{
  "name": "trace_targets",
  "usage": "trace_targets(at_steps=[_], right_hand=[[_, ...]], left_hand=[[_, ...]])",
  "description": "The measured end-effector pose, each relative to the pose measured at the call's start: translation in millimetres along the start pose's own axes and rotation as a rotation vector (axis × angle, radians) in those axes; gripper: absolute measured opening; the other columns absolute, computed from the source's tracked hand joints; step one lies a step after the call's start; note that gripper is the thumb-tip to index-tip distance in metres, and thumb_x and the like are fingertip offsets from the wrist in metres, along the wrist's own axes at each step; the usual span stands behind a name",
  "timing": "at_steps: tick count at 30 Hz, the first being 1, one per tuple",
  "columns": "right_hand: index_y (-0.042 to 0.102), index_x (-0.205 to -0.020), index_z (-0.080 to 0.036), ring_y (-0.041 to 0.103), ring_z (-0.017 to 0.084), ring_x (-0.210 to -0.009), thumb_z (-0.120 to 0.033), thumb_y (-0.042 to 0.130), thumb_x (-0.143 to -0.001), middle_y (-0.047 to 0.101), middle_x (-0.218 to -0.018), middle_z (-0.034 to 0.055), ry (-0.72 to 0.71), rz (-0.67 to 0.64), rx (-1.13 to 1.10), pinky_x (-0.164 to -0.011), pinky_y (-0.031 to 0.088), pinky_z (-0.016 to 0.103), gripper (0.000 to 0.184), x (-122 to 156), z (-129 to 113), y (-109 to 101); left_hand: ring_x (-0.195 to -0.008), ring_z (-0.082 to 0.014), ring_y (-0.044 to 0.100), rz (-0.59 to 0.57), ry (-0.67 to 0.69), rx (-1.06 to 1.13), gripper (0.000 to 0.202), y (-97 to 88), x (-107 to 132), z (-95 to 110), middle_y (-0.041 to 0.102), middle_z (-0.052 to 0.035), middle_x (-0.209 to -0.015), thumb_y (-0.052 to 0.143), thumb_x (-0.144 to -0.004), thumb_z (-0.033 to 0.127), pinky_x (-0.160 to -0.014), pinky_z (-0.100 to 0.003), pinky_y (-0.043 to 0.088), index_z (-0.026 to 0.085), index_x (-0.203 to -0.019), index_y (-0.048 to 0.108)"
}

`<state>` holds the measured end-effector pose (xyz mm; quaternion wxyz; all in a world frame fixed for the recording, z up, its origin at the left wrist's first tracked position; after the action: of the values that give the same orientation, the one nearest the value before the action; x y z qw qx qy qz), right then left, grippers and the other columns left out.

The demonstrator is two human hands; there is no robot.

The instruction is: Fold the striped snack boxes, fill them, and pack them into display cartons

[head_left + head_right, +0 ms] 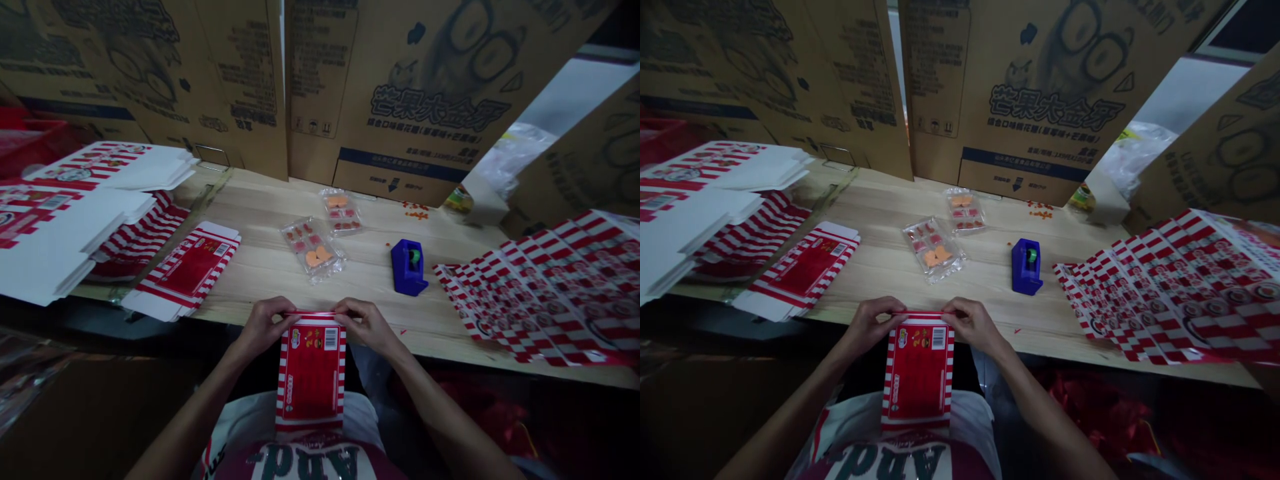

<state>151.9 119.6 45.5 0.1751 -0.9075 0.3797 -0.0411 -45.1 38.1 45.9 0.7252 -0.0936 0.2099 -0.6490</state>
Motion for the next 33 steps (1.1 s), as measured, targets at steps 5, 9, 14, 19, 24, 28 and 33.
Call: trace_targets(at_steps=[5,9,14,19,24,28,33], right_hand=[[0.068,-0.077,-0.020,0.064,0.019,-0.084,-0.030,0.059,-0.087,0.069,-0.092,0.0065,-0.007,0.140,-0.038,-0.071,0.050,0.028,0.017,15.6,9.1,12.3],[0.069,-0.106,-0.025,0.062,0.022,-0.106,-0.033,0.063,-0.084,0.065,-0.116,0.0078,0.005,0.161,-0.104,-0.082,0.053,0.033,0.024,25.0,18.8,6.3],[0.067,-0.100,-0.022,0.060,0.020,-0.096,-0.038,0.063,-0.080,0.064,-0.109,0.0092,0.011,0.932,0.111,-0.079,0.051,0.033,0.026,50.9,49.0,-114.4],[0.069,-0.075,-0.016,0.057,0.019,-0.069,-0.042,0.067,-0.066,0.066,-0.080,0.0075,0.176,1.128,0.229,-0.062,0.045,0.030,0.028,55.7,96.3,-194.7],[0.068,-0.060,-0.016,0.055,0.017,-0.060,-0.042,0.071,-0.058,0.063,-0.060,0.0023,0.172,1.111,0.105,-0.058,0.043,0.029,0.026,39.6,126.5,-193.2],[0.069,-0.067,-0.015,0.054,0.016,-0.059,-0.042,0.069,-0.062,0.063,-0.063,0.0018,0.166,1.211,-0.022,-0.054,0.044,0.027,0.027,41.3,138.8,-183.4],[0.067,-0.074,-0.015,0.056,0.015,-0.063,-0.046,0.067,-0.066,0.063,-0.073,0.0032,0.157,1.262,-0.162,-0.056,0.047,0.028,0.031,52.3,145.2,-169.3]], left_hand=[[-0.067,-0.0170,0.059,0.015,0.010,-0.006,0.016,7.6,4.8,-6.3,0.064,-0.0051,-0.071,0.061,-0.084,0.028,-0.065,-0.027,0.045,0.019,-0.075,0.071],[-0.071,-0.0175,0.057,0.066,-0.045,0.129,0.017,8.3,8.0,-16.5,0.059,-0.0045,-0.075,0.063,-0.082,0.032,-0.062,-0.026,0.045,0.022,-0.089,0.074],[-0.081,-0.0193,0.059,0.090,-0.165,0.321,0.017,13.3,7.6,-33.3,0.063,-0.0049,-0.084,0.070,-0.076,0.036,-0.070,-0.026,0.047,0.020,-0.079,0.071],[-0.070,-0.0168,0.057,0.051,-0.283,0.405,0.021,28.5,8.7,-34.2,0.063,-0.0023,-0.077,0.068,-0.078,0.040,-0.060,-0.023,0.046,0.019,-0.075,0.066],[-0.071,-0.0162,0.055,0.065,-0.236,0.355,0.023,29.4,8.5,-25.8,0.061,-0.0020,-0.076,0.065,-0.081,0.040,-0.062,-0.023,0.045,0.018,-0.075,0.064],[-0.072,-0.0172,0.056,0.076,-0.247,0.352,0.023,26.8,10.2,-25.3,0.061,-0.0026,-0.077,0.066,-0.080,0.041,-0.062,-0.024,0.046,0.018,-0.077,0.064],[-0.071,-0.0171,0.056,0.095,-0.274,0.371,0.024,26.7,11.0,-29.6,0.061,-0.0024,-0.076,0.069,-0.076,0.041,-0.060,-0.024,0.047,0.018,-0.076,0.064]])
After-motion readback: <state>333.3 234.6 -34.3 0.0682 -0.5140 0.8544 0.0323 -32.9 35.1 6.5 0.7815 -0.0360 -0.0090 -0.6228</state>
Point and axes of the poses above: each hand's wrist, its own x-axis away from the middle knuckle, its own y-axis out of the palm, z = x × y, the point moved 6 cm from there along -x, towards the middle knuckle
